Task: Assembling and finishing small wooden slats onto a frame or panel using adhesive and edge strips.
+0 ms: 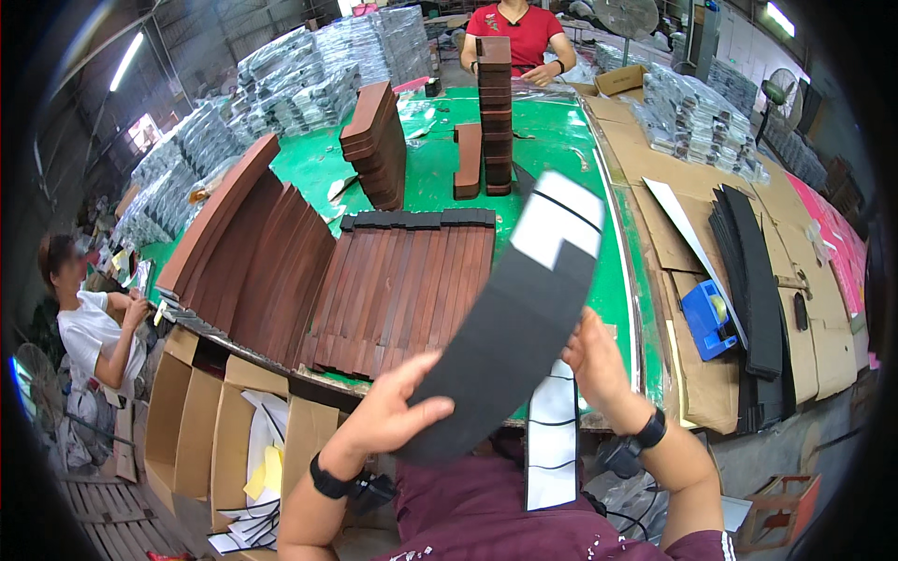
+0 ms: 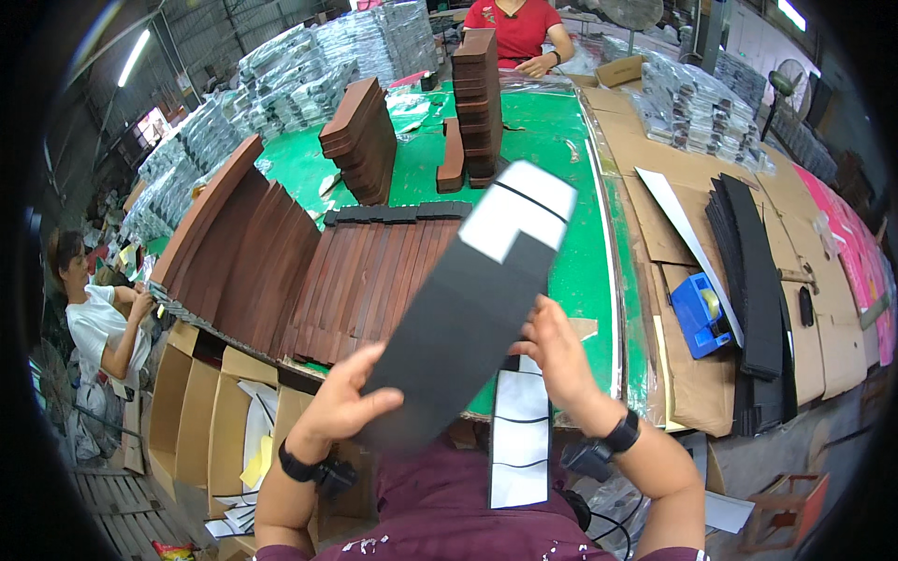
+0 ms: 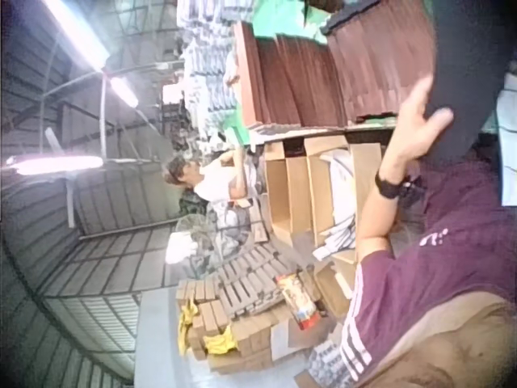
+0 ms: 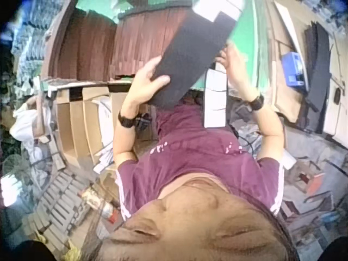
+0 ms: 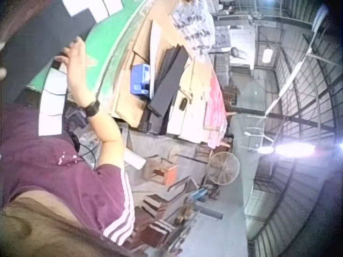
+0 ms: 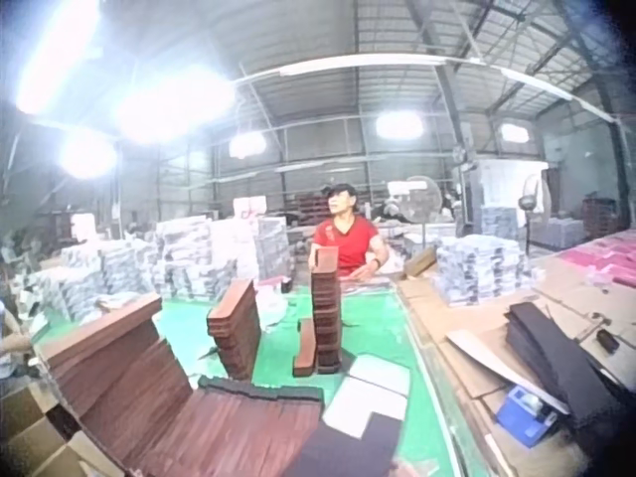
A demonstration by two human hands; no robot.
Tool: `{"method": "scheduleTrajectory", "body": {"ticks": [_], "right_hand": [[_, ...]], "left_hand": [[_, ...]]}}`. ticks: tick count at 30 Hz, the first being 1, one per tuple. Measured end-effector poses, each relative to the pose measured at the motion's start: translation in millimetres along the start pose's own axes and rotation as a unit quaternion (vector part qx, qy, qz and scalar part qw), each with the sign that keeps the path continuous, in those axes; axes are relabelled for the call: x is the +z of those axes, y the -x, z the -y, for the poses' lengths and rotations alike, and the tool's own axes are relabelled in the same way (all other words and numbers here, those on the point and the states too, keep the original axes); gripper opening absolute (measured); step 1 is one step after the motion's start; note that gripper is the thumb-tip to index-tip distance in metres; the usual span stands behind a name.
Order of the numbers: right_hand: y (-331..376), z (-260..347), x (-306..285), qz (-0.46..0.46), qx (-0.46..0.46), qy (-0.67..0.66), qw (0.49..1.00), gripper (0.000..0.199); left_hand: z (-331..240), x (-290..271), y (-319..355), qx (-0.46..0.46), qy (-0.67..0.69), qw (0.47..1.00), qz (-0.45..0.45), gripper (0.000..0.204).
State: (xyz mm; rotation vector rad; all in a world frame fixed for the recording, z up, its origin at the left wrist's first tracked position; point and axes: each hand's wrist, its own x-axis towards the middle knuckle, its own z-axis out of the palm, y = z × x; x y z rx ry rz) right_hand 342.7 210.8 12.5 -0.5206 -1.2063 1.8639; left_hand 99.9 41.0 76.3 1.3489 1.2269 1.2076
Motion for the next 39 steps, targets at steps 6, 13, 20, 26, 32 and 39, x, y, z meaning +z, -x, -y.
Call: {"method": "scheduleTrajectory", "body": {"ticks": [6,13,20,26,32,39], "right_hand": [[-27,27,33,0.02,0.0,-0.177,0.984,0.054],[3,-21,71,0.036,0.051,-0.053,0.997,0.037],[14,-15,86,0.036,-0.025,0.068,0.997,0.038],[17,-14,67,0.003,-0.046,0.12,0.992,0.034],[15,-31,53,-0.034,-0.059,0.152,0.986,0.034],[-7,-35,13,-0.135,-0.027,0.1,0.985,0.033]], "left_hand": [[26,-17,62,-0.117,-0.142,0.983,-0.025,0.059],[-10,8,74,0.059,-0.397,0.894,-0.199,0.068],[-14,46,20,0.131,-0.462,0.856,-0.192,0.041],[-2,59,6,0.125,-0.35,0.917,-0.144,0.031],[1,74,-5,0.135,-0.378,0.91,-0.108,0.012],[8,90,13,0.274,-0.361,0.889,-0.068,0.014]]}}
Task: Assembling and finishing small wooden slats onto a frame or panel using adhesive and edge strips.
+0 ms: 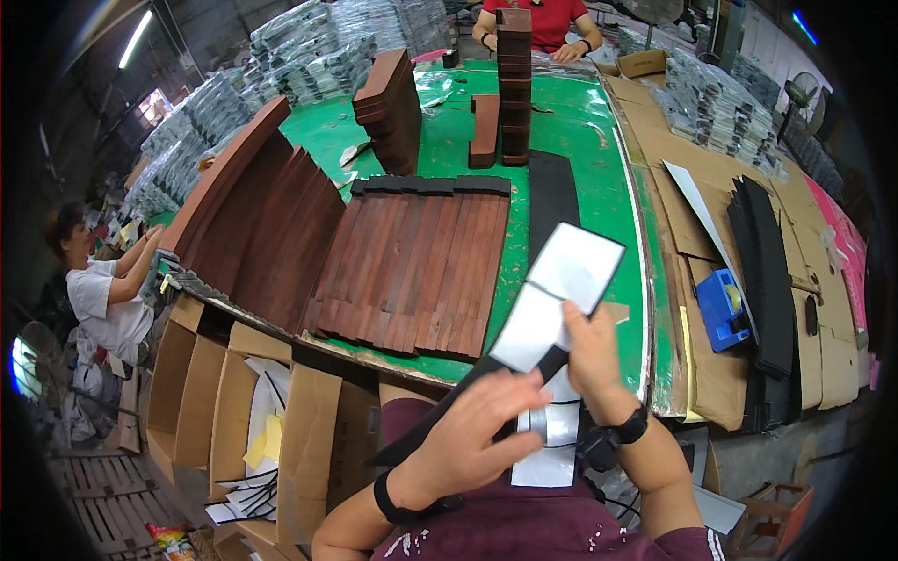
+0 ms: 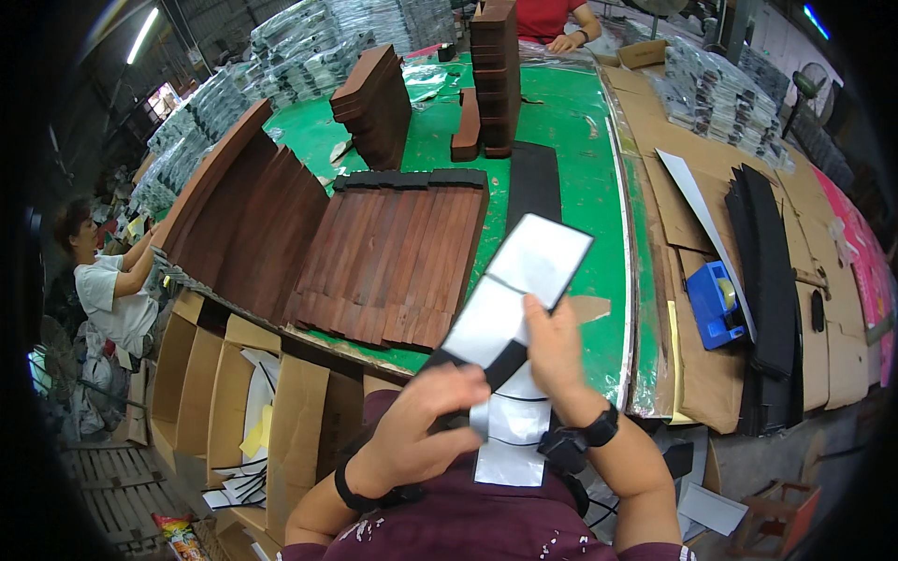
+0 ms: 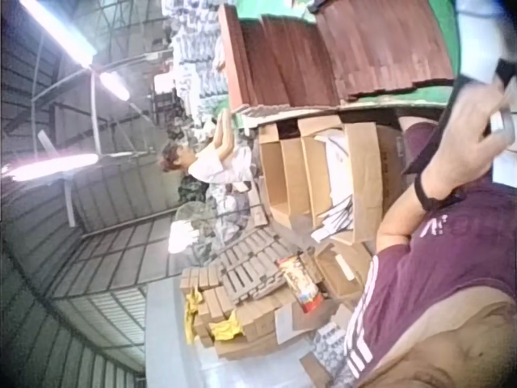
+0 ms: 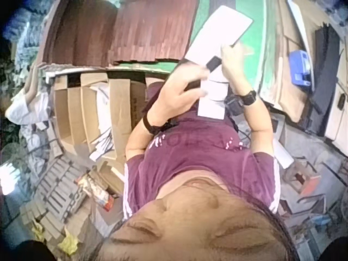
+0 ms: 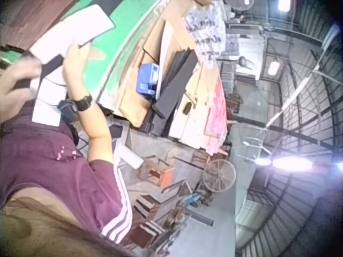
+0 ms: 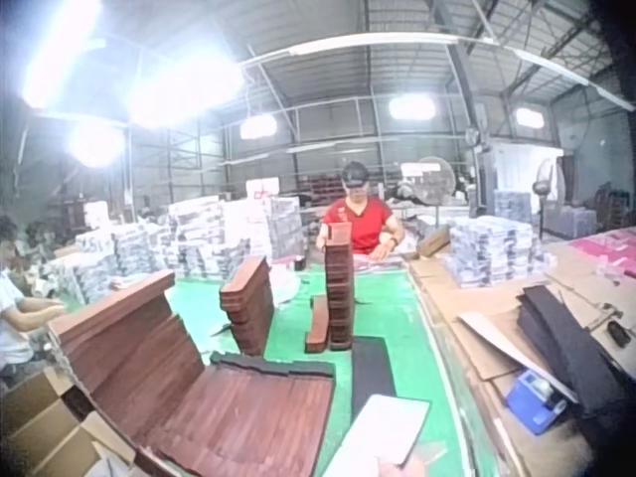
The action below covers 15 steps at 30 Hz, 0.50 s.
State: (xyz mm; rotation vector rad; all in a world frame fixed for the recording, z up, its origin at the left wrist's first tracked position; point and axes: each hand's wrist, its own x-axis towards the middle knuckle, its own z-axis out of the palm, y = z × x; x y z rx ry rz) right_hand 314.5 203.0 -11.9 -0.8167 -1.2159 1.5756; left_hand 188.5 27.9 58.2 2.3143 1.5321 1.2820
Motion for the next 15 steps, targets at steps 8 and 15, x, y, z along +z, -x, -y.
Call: {"method": "scheduleTrajectory", "body": {"ticks": [8,15], "right_hand": [[-63,51,-87,-0.094,-0.208,0.338,0.913,0.058],[-39,52,-35,-0.008,-0.419,0.642,0.642,0.072]], "left_hand": [[20,8,16,-0.31,0.422,0.807,-0.276,0.032],[41,23,32,-0.336,0.077,0.909,-0.233,0.05]]}}
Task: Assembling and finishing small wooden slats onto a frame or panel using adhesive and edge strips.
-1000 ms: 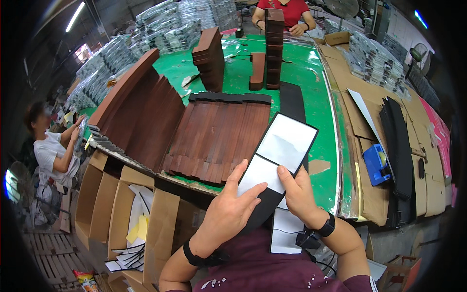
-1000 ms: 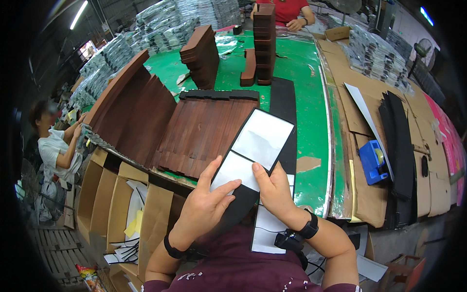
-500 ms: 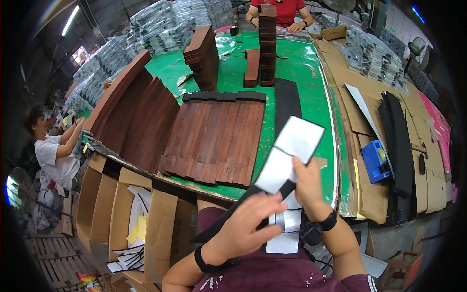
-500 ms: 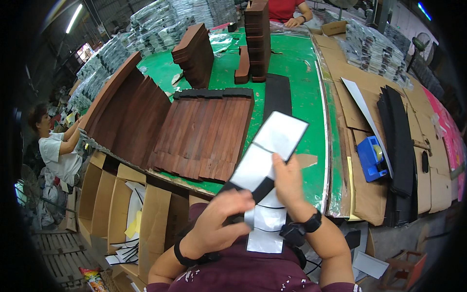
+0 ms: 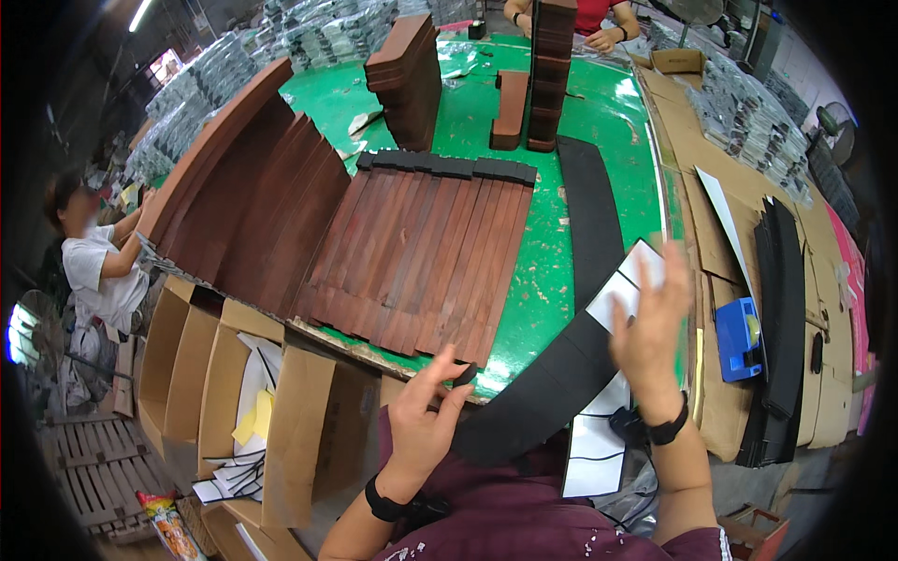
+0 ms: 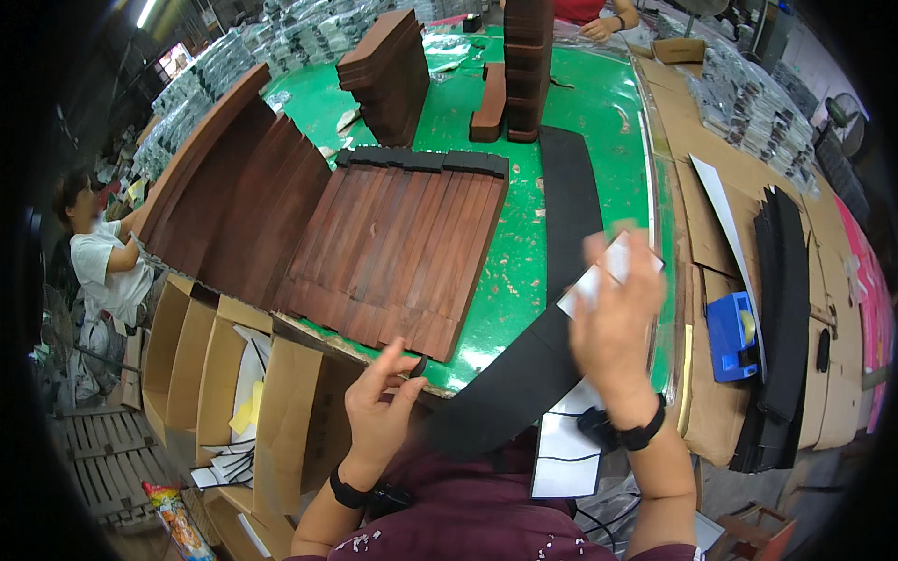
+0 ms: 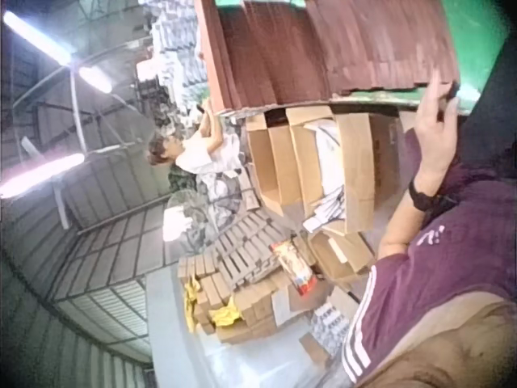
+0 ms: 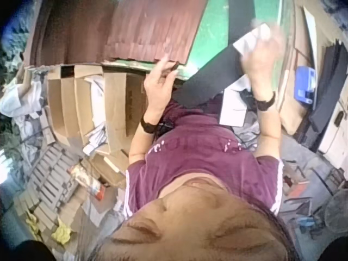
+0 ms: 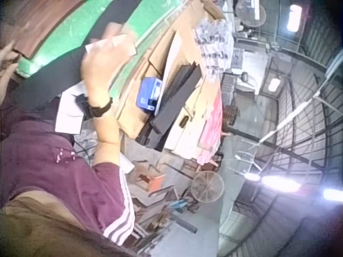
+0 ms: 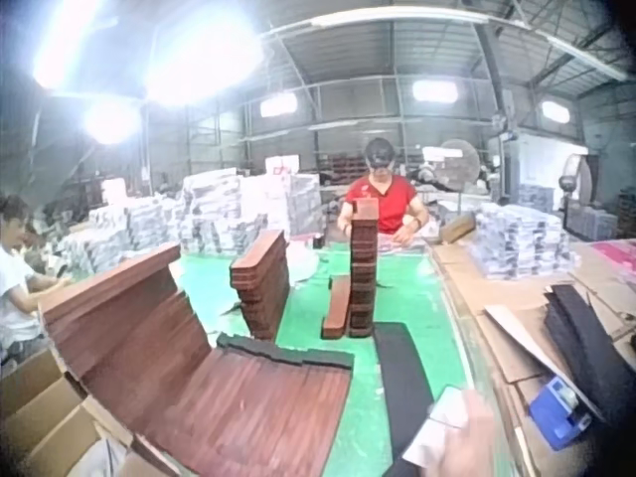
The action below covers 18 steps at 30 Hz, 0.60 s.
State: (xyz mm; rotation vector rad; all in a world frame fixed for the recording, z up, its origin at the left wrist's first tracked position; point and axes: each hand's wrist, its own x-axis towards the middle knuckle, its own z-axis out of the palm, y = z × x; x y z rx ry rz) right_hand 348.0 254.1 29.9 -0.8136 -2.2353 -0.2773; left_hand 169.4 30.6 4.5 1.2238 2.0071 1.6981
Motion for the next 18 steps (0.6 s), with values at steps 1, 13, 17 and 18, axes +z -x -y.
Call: {"method": "scheduleTrajectory", "body": {"ticks": [1,13,17,18], "right_hand": [[-2,15,-1,0.064,-0.062,-0.109,0.99,0.07],[6,64,50,0.22,-0.135,-0.428,0.866,0.064],[3,59,49,0.242,-0.137,-0.452,0.848,0.064],[3,58,51,0.243,-0.138,-0.452,0.847,0.064]], "left_hand": [[-5,5,0,-0.065,0.048,0.996,-0.04,0.042],[-21,27,-2,-0.158,0.005,0.986,-0.059,0.03],[-23,36,-6,-0.061,-0.147,0.986,-0.048,0.031],[-23,39,-7,-0.062,-0.147,0.986,-0.05,0.031]]}}
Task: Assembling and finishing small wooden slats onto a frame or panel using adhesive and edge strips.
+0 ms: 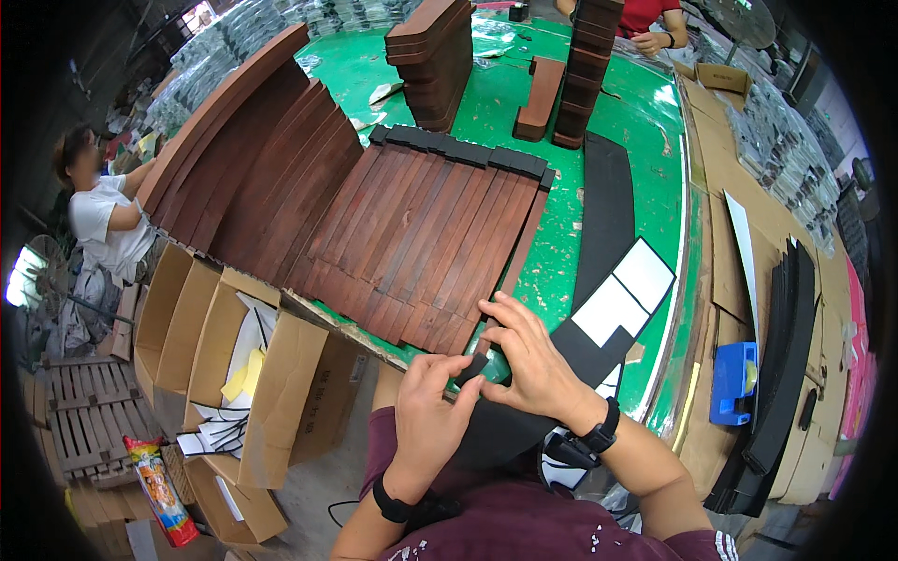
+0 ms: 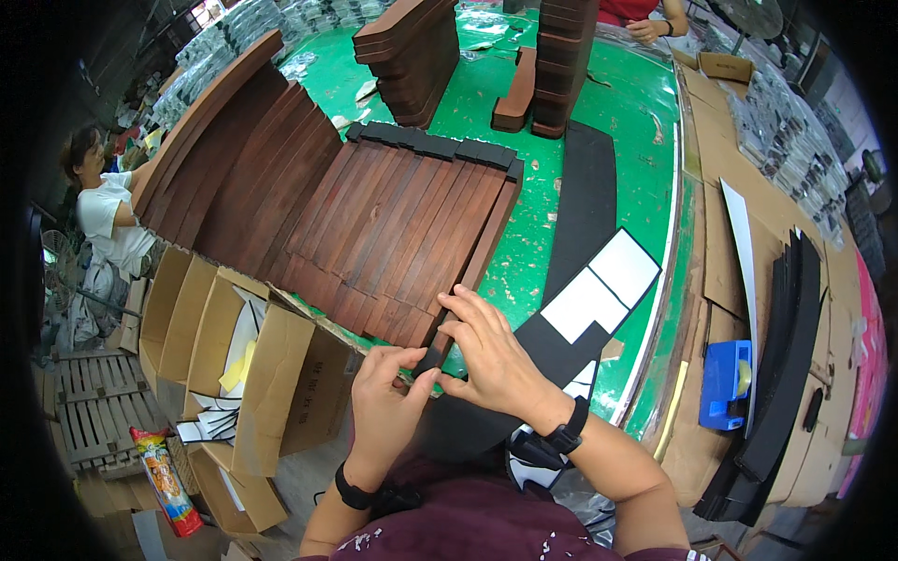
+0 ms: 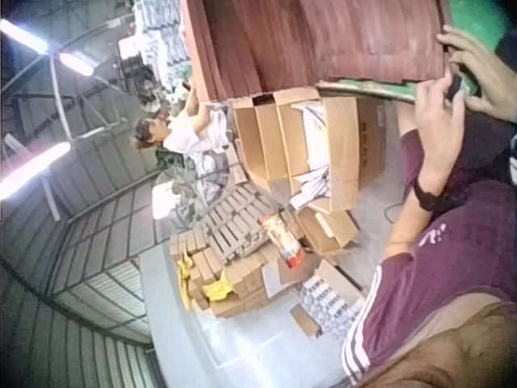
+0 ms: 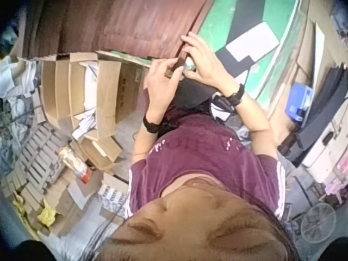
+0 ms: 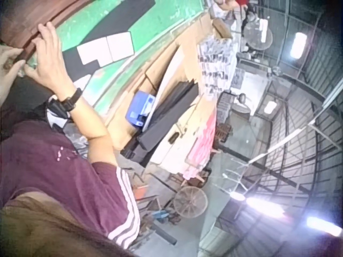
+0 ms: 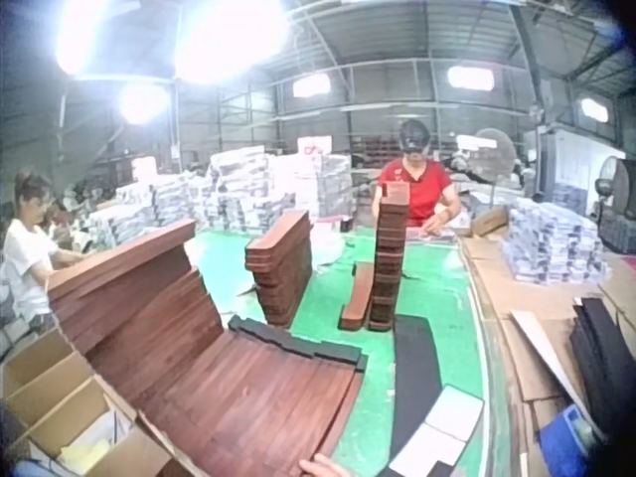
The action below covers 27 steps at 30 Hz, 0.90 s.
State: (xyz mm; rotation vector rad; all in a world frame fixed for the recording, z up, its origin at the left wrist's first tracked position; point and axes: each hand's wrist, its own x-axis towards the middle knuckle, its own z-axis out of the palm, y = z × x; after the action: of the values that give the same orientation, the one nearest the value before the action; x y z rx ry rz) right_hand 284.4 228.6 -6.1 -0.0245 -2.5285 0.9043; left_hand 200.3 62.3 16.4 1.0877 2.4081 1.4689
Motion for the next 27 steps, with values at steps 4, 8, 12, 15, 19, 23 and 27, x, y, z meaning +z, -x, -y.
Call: {"method": "scheduleTrajectory", "body": {"ticks": [4,8,12,15,19,23,27], "right_hand": [[1,-7,5,-0.006,-0.002,-0.017,1.0,0.079],[4,-8,6,-0.014,-0.001,-0.027,1.0,0.085],[6,-10,8,-0.022,-0.003,-0.029,0.999,0.086],[6,-13,8,-0.022,-0.007,-0.032,0.999,0.086],[6,-12,6,-0.009,0.002,-0.023,1.0,0.086],[4,-11,5,-0.005,-0.001,-0.016,1.0,0.087],[5,-12,7,0.0,0.002,-0.009,1.0,0.087]], "left_hand": [[-5,10,-4,0.03,-0.107,0.994,-0.005,0.027],[-8,16,-5,0.032,-0.186,0.982,-0.002,0.027],[-11,17,-6,0.037,-0.192,0.981,-0.007,0.026],[-11,14,-8,-0.018,-0.154,0.988,0.026,0.028],[-12,15,-10,-0.002,-0.18,0.983,0.034,0.027],[-14,14,-11,-0.016,-0.183,0.982,0.035,0.026],[-12,15,-11,-0.001,-0.183,0.982,0.036,0.025]]}}
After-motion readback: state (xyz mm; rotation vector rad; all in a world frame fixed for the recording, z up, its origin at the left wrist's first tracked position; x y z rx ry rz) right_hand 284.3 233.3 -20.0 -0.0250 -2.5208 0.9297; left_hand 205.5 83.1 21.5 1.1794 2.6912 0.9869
